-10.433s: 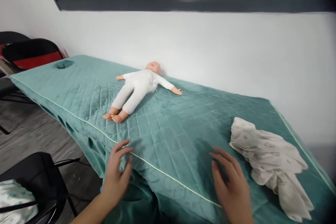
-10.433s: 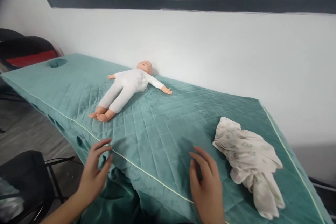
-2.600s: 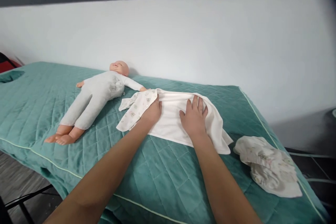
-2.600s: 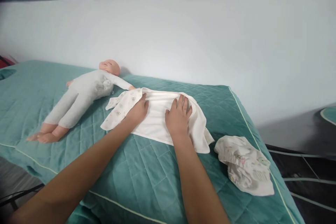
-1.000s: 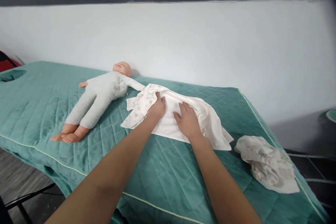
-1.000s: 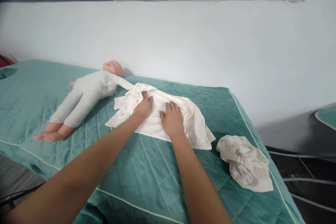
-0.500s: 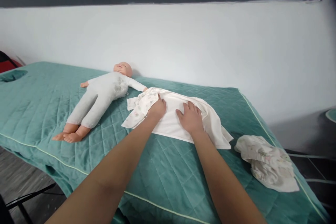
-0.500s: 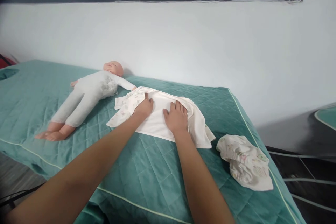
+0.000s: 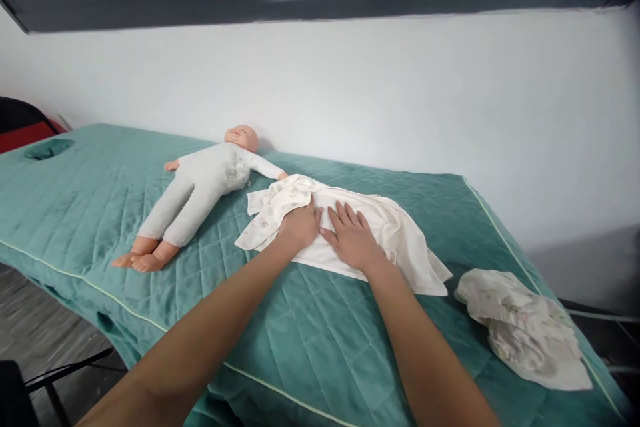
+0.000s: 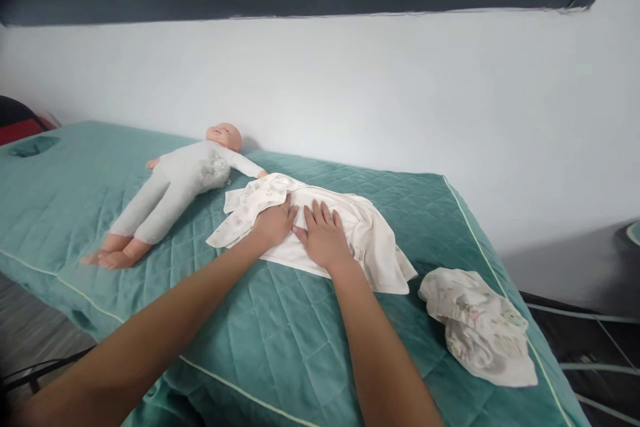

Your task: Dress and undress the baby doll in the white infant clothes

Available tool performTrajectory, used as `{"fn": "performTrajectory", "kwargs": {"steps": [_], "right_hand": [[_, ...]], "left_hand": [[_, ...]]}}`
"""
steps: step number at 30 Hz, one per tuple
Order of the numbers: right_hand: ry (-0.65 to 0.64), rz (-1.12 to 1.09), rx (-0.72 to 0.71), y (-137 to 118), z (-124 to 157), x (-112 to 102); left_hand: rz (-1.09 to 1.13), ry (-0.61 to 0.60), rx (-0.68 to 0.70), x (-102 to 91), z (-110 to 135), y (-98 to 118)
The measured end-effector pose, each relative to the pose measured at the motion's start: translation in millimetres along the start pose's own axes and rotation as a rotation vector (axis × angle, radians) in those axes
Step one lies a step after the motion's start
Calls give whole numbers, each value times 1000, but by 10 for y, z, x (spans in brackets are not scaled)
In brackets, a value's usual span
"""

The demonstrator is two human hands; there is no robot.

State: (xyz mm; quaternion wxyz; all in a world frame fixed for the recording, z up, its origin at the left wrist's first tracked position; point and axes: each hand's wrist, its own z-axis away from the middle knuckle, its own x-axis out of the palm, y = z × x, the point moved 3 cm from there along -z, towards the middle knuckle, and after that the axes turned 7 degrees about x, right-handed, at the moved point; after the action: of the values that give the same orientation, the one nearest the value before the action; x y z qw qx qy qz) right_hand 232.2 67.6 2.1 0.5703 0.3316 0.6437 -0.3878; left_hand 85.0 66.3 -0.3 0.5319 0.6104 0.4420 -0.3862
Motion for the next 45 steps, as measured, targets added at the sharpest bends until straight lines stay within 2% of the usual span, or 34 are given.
{"fn": "performTrajectory", "kwargs": {"steps": [5,8,10,12,14,16,18,19,21,23,27,30,34,38,41,45], "right_hand": [[-39,5,-1,-26,70,-6],[-26,-65,-15,-1,91,-25],[12,-168,-45,10,94,-46],[62,-296,-89,-8,95,-76],[109,-415,-116,-54,99,-111],[122,-490,-116,-113,107,-136],[102,-507,-105,-165,116,-146],[88,-497,-94,-182,118,-147],[63,-463,-62,-202,108,-147],[44,-421,-24,-229,61,-163],[-47,-267,136,-404,-200,-241],[-132,-282,250,-618,-484,-268],[-53,-371,393,-786,-700,-188],[75,-380,391,-825,-660,-94],[146,-395,426,-809,-625,-87],[102,-414,422,-780,-658,-78]], "left_hand": [[-17,88,144,-35,361,45],[41,265,262,-163,579,10],[49,419,312,-302,721,-122],[30,544,237,-440,816,-381],[22,613,-2,-539,845,-741],[16,572,-254,-572,813,-1081],[57,464,-384,-559,739,-1310],[81,413,-405,-548,695,-1376],[130,346,-393,-536,607,-1440],[176,355,-325,-547,524,-1455],[143,564,-127,-631,402,-1467],[76,704,-74,-674,377,-1479],[142,792,-84,-680,412,-1487],[302,742,-86,-643,402,-1519],[403,646,-138,-603,351,-1567],[388,485,-189,-552,316,-1583]]}}
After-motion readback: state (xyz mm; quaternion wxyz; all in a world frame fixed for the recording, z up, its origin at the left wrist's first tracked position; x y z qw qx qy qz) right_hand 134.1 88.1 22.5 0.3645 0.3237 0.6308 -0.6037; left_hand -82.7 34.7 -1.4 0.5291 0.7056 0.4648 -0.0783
